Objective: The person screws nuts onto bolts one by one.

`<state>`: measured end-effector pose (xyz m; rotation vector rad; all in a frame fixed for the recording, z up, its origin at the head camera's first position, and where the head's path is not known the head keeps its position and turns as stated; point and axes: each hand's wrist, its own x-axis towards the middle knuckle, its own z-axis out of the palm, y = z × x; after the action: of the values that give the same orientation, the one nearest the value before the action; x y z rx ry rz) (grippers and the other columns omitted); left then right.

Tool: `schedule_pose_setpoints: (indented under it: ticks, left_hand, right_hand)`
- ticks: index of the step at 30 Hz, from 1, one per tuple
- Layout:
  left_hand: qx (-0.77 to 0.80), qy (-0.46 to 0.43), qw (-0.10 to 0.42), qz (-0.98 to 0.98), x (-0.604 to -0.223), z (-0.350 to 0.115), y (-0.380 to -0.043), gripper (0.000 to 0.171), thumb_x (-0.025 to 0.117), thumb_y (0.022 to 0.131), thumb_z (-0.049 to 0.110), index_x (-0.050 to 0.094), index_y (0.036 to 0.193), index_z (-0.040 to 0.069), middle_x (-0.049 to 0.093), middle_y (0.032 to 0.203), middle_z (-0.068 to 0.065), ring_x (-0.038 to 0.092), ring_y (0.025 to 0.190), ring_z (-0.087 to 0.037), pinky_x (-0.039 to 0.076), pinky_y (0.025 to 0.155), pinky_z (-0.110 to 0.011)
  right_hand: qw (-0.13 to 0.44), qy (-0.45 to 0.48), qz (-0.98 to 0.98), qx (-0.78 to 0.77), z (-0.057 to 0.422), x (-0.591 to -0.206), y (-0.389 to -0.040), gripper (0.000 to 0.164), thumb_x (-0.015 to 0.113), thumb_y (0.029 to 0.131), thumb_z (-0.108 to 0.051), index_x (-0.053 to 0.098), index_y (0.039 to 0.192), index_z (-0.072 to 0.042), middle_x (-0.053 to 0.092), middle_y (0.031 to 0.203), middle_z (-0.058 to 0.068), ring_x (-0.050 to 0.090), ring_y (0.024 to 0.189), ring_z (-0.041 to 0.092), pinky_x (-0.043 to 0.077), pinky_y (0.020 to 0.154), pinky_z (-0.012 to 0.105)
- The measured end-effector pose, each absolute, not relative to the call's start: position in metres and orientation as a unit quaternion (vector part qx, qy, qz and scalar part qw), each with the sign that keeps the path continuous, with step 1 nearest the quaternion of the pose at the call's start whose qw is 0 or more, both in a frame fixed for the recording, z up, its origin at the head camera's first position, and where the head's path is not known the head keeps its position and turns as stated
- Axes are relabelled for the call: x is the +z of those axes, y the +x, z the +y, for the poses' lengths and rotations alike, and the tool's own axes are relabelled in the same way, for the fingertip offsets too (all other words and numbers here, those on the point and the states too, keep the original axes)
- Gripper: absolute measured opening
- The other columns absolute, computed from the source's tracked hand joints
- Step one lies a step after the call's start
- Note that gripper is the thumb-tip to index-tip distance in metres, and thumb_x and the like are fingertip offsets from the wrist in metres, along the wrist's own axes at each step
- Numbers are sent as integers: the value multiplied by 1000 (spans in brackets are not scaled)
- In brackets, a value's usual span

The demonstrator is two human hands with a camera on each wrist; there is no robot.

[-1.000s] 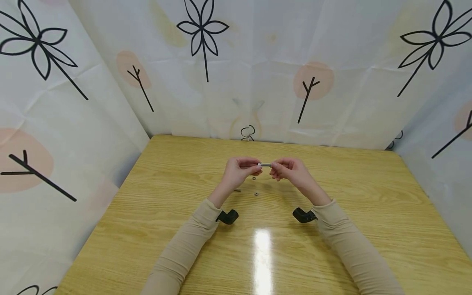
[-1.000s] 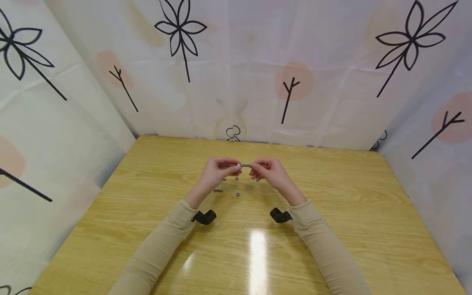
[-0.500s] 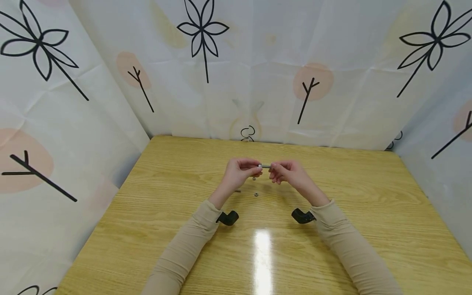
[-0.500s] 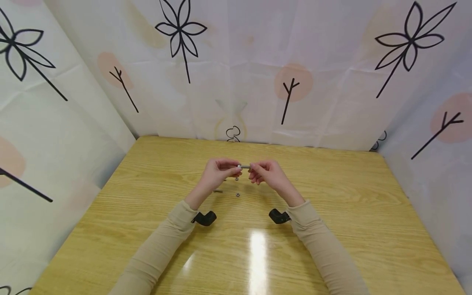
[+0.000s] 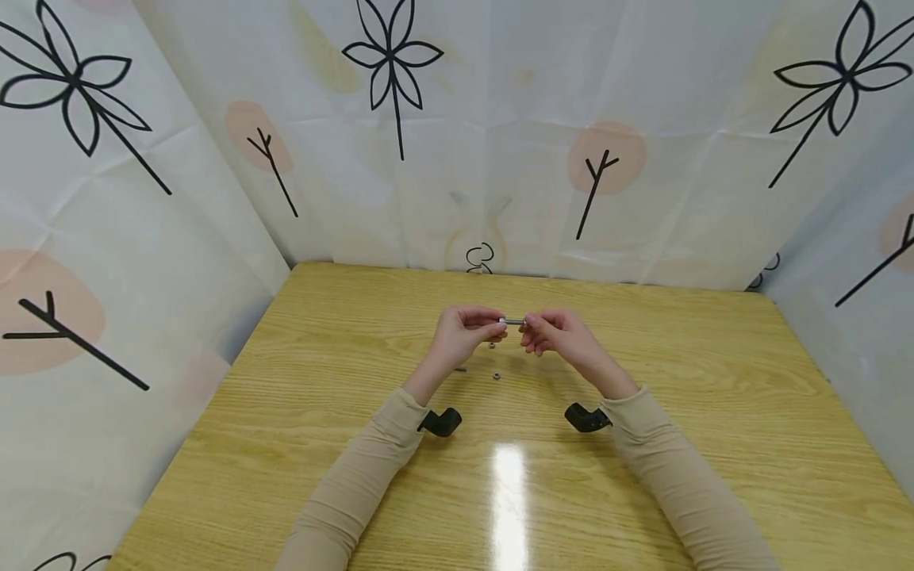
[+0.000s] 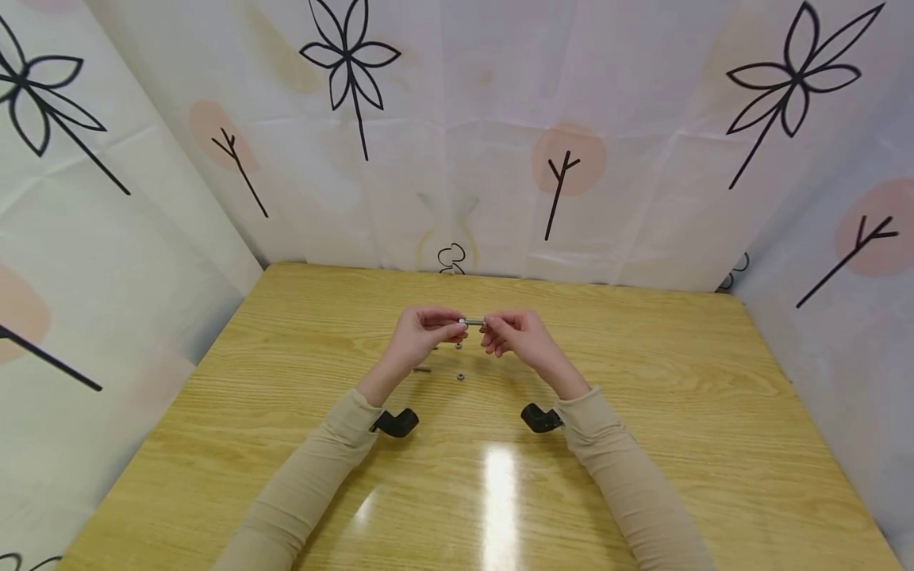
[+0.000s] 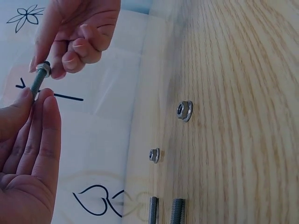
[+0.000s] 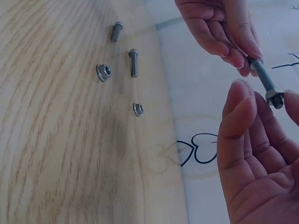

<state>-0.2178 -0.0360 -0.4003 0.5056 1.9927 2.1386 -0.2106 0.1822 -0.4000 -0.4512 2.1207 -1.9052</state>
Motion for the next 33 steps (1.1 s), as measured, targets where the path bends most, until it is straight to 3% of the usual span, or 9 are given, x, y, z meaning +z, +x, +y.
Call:
schedule_pose_setpoints:
  ticks: [4,8,14,17,21,23,28,30,33]
  left_hand:
    - [716,168,83,672,-390,-38,-210,22,67,88,-3,65,105,-16,69,94,-24,70,84,-32,57,82,-48]
    - [716,172,82,672,-388,-39,-210,24,67,88,-2,63,106,-17,69,93,-24,70,83,-29,58,81,-46]
    - [710,173,84,677,-387,-39,-209,23,67,88,-1,64,106,-16,68,95,-25,67,88,-39,55,84,-52]
    - [709,174,81,678,-387,-39,-208,22,67,88,-2,65,105,-15,68,94,-25,67,88,-39,55,83,-52]
    - [711,169,79,678,-388,-39,-208,22,67,88,-2,65,105,-15,69,93,-24,68,87,-38,55,83,-53]
    - [711,167,79,679,-388,-39,-208,21,67,88,-2,66,105,-15,69,93,-24,68,86,-38,55,83,-53]
    - [709,165,82,681,-389,-37,-209,20,68,87,-2,66,103,-14,70,91,-21,68,86,-38,55,83,-54]
    - [710,163,83,680,-388,-37,-210,20,68,87,-2,67,103,-13,70,92,-22,68,86,-38,54,83,-54]
    - [712,161,82,679,-387,-37,-210,19,67,88,-2,67,103,-13,69,92,-23,68,86,-36,55,83,-52]
  right_hand:
    - [120,-155,718,-668,181,-400,-209,31,56,99,-20,55,117,6,63,100,24,65,83,25,57,78,48]
    - [102,-171,708,-677,182,-400,-207,35,61,95,-6,50,124,10,62,105,22,66,89,28,52,87,57]
    - [113,-168,730,-652,180,-402,-211,32,54,100,-22,59,107,9,63,93,24,64,79,26,59,73,43]
    - [118,-168,723,-660,180,-404,-210,32,54,100,-22,57,112,8,63,96,21,65,82,27,58,77,45]
    - [108,-175,709,-674,180,-404,-209,32,60,96,-11,52,120,9,62,102,22,65,90,34,52,86,57]
    - [103,-173,714,-671,179,-404,-210,28,60,96,-9,54,115,10,62,100,24,65,86,32,53,83,57]
    - [116,-153,732,-653,177,-404,-211,34,53,100,-25,58,103,8,62,89,23,64,73,21,58,66,41]
    - [121,-150,727,-659,178,-403,-211,35,52,101,-26,56,109,9,62,93,24,64,75,21,59,68,39]
    - [116,-157,710,-677,180,-403,-210,34,56,99,-15,50,120,10,59,104,29,66,84,26,57,80,49]
